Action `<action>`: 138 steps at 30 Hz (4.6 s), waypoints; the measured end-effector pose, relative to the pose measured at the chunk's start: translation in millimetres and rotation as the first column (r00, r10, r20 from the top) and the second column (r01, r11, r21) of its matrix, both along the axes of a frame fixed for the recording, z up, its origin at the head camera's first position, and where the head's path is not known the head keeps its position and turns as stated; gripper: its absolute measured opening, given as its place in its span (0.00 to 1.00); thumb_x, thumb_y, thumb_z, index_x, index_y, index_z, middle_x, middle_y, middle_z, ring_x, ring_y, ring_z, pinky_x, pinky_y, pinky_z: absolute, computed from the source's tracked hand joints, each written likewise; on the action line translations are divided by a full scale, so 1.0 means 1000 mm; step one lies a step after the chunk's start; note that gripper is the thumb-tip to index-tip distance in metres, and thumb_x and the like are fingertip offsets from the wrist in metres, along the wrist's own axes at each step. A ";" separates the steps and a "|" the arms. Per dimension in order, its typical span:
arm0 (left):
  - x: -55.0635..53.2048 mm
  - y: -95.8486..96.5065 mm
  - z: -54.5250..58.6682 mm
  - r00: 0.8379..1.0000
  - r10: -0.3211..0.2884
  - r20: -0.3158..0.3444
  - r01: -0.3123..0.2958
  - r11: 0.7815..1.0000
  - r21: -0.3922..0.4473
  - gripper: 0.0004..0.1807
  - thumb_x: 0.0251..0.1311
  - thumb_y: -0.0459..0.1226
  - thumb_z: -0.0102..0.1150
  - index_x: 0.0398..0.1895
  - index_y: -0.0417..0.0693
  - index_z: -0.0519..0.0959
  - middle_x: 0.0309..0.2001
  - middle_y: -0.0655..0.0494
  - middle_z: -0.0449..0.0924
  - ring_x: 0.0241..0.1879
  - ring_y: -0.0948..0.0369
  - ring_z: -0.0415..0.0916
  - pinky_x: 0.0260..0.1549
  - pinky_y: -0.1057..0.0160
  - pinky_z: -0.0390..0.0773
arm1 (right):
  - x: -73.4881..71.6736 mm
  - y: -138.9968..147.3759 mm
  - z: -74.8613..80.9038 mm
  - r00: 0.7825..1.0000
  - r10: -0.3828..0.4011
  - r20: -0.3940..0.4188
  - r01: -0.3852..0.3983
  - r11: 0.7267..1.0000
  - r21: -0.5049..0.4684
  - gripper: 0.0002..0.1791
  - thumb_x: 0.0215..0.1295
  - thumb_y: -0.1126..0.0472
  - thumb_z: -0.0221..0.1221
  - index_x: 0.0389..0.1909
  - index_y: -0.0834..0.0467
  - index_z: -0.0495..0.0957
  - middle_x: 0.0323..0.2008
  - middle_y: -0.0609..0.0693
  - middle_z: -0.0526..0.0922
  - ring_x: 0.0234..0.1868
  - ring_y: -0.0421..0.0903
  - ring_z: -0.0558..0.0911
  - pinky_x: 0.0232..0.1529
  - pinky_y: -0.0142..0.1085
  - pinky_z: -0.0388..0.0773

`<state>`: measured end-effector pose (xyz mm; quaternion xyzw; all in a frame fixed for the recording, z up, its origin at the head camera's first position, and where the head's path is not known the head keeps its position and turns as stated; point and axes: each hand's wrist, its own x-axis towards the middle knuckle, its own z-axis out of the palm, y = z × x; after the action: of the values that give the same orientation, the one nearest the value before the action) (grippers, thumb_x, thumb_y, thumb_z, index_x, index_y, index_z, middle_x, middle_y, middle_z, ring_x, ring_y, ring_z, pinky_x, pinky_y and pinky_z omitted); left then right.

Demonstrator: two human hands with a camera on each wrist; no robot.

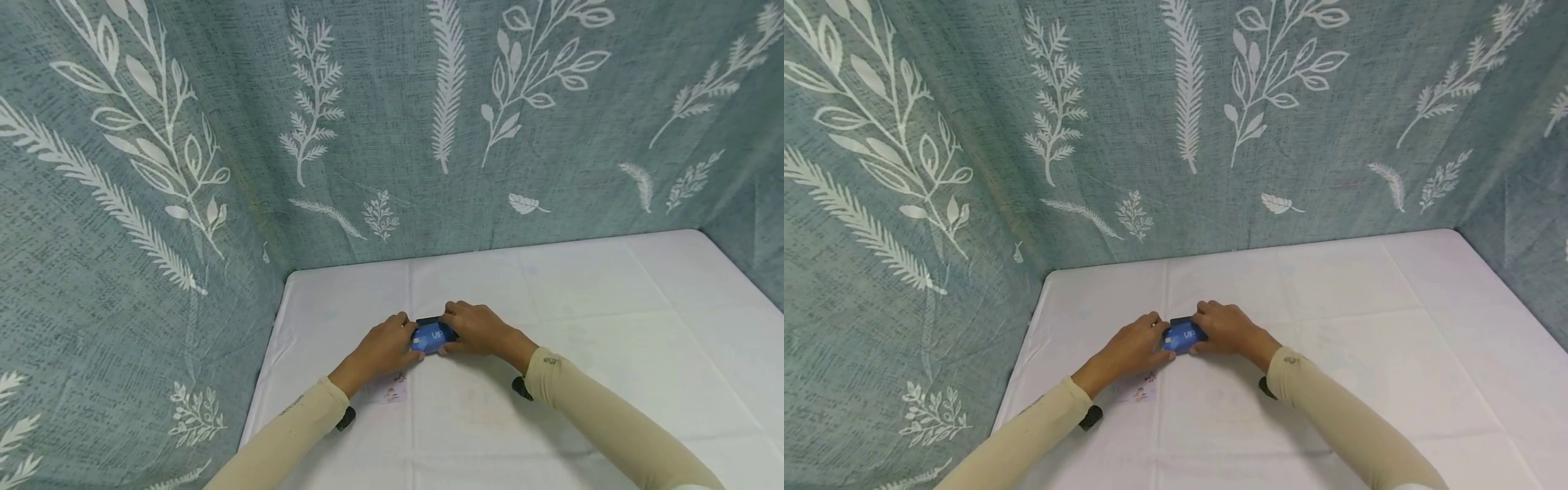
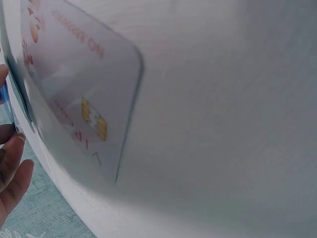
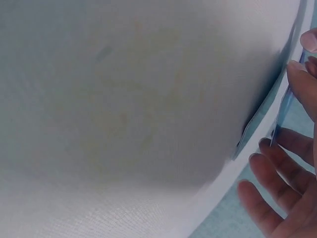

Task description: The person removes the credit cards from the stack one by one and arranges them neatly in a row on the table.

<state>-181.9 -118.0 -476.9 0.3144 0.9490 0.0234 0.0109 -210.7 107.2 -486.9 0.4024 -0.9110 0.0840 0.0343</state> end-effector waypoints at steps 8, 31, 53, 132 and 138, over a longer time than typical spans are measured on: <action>0.003 -0.001 -0.001 1.000 0.010 0.008 -0.010 1.000 0.015 0.33 0.57 0.56 0.59 0.55 0.39 0.75 0.48 0.48 0.74 0.41 0.61 0.72 0.41 0.61 0.77 | 0.003 0.000 0.000 1.000 0.007 -0.011 -0.007 1.000 -0.006 0.34 0.52 0.35 0.63 0.50 0.58 0.78 0.45 0.52 0.76 0.41 0.44 0.77 0.35 0.38 0.77; 0.010 -0.004 -0.002 1.000 -0.003 0.015 0.002 1.000 0.023 0.33 0.58 0.56 0.58 0.56 0.39 0.75 0.49 0.49 0.73 0.41 0.61 0.72 0.41 0.61 0.76 | 0.010 -0.001 0.002 1.000 0.009 -0.025 -0.009 1.000 -0.002 0.35 0.51 0.34 0.63 0.49 0.58 0.79 0.43 0.51 0.76 0.38 0.43 0.76 0.35 0.38 0.77; 0.017 -0.001 -0.004 0.999 -0.024 0.023 0.023 1.000 0.020 0.34 0.59 0.57 0.56 0.59 0.40 0.73 0.50 0.49 0.72 0.42 0.62 0.71 0.41 0.63 0.76 | 0.016 0.005 0.001 0.997 0.034 -0.065 -0.034 0.999 -0.010 0.35 0.50 0.33 0.63 0.48 0.58 0.79 0.43 0.51 0.76 0.38 0.42 0.76 0.34 0.37 0.77; 0.044 -0.012 0.005 0.995 -0.097 0.016 0.094 0.985 0.145 0.31 0.54 0.54 0.63 0.55 0.44 0.75 0.46 0.54 0.72 0.39 0.65 0.68 0.40 0.65 0.74 | 0.042 0.008 -0.001 0.995 0.050 -0.089 -0.055 0.997 -0.056 0.35 0.49 0.32 0.62 0.46 0.57 0.80 0.41 0.49 0.77 0.35 0.40 0.75 0.30 0.35 0.76; 0.046 -0.013 0.004 0.994 -0.110 -0.002 0.109 0.983 0.147 0.31 0.53 0.54 0.64 0.55 0.45 0.76 0.45 0.54 0.72 0.38 0.65 0.68 0.39 0.66 0.74 | 0.045 0.009 -0.001 0.995 0.051 -0.087 -0.056 0.997 -0.059 0.35 0.49 0.31 0.62 0.46 0.56 0.80 0.40 0.49 0.77 0.33 0.40 0.74 0.28 0.33 0.75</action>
<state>-136.3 -130.6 -472.7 0.3660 0.9259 0.0935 -0.0082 -165.6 116.3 -488.4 0.4286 -0.8945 0.0958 0.0833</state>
